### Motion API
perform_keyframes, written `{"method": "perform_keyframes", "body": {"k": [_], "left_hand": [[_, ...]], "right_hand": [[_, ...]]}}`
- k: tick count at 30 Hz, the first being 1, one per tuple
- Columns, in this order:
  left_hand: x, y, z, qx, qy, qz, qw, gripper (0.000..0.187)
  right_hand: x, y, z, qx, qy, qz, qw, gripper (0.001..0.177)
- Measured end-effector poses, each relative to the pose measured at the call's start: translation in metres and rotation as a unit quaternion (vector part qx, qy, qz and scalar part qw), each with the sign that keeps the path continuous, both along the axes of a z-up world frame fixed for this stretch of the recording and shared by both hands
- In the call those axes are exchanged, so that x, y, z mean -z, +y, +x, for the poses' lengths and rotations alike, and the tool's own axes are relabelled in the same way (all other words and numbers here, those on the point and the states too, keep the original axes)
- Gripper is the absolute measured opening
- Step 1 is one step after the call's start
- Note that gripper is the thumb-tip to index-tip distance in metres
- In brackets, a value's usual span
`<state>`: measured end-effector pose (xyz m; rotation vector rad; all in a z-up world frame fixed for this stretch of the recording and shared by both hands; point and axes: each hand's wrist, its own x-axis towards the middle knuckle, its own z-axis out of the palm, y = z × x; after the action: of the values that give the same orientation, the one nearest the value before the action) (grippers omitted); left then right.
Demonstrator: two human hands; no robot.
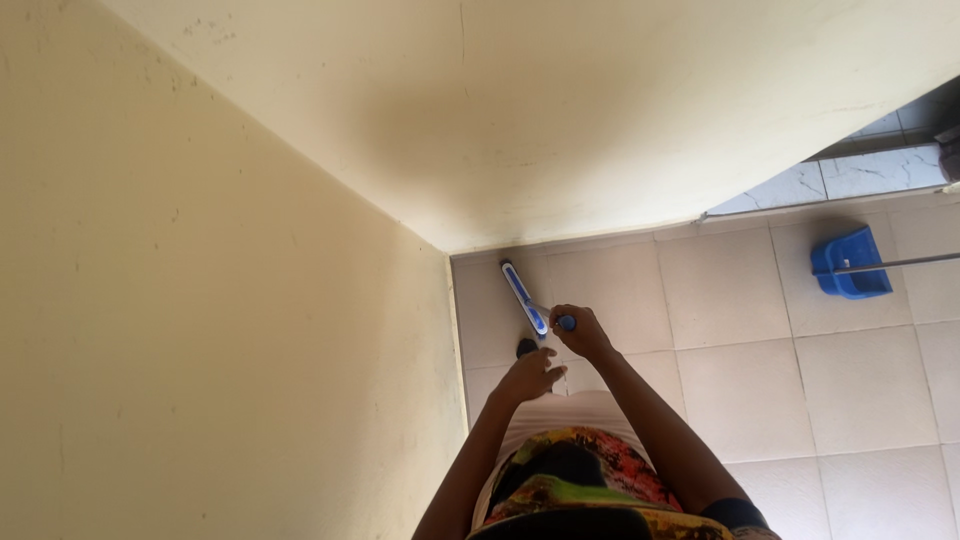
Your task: The person sweeps the tiled floor of a hallway and steps using a long-handled brush, gathering debris towards a dustpan.
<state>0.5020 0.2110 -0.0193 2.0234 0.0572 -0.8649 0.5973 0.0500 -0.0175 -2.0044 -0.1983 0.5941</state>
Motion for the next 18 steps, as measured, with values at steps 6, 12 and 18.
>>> {"method": "perform_keyframes", "body": {"k": [6,12,18], "left_hand": [[0.002,-0.009,0.005,0.063,0.029,-0.01,0.998,0.066],[-0.02,-0.033,0.02,0.138,0.071,0.006,0.988,0.062],[-0.02,-0.045,0.039,0.16,0.058,0.017,0.985,0.064]], "right_hand": [[0.022,-0.058,0.022,0.098,-0.012,-0.047,0.994,0.007],[0.016,-0.165,0.003,0.25,-0.105,-0.024,0.962,0.012],[-0.003,-0.203,0.013,0.235,-0.036,-0.1,0.966,0.009]]}}
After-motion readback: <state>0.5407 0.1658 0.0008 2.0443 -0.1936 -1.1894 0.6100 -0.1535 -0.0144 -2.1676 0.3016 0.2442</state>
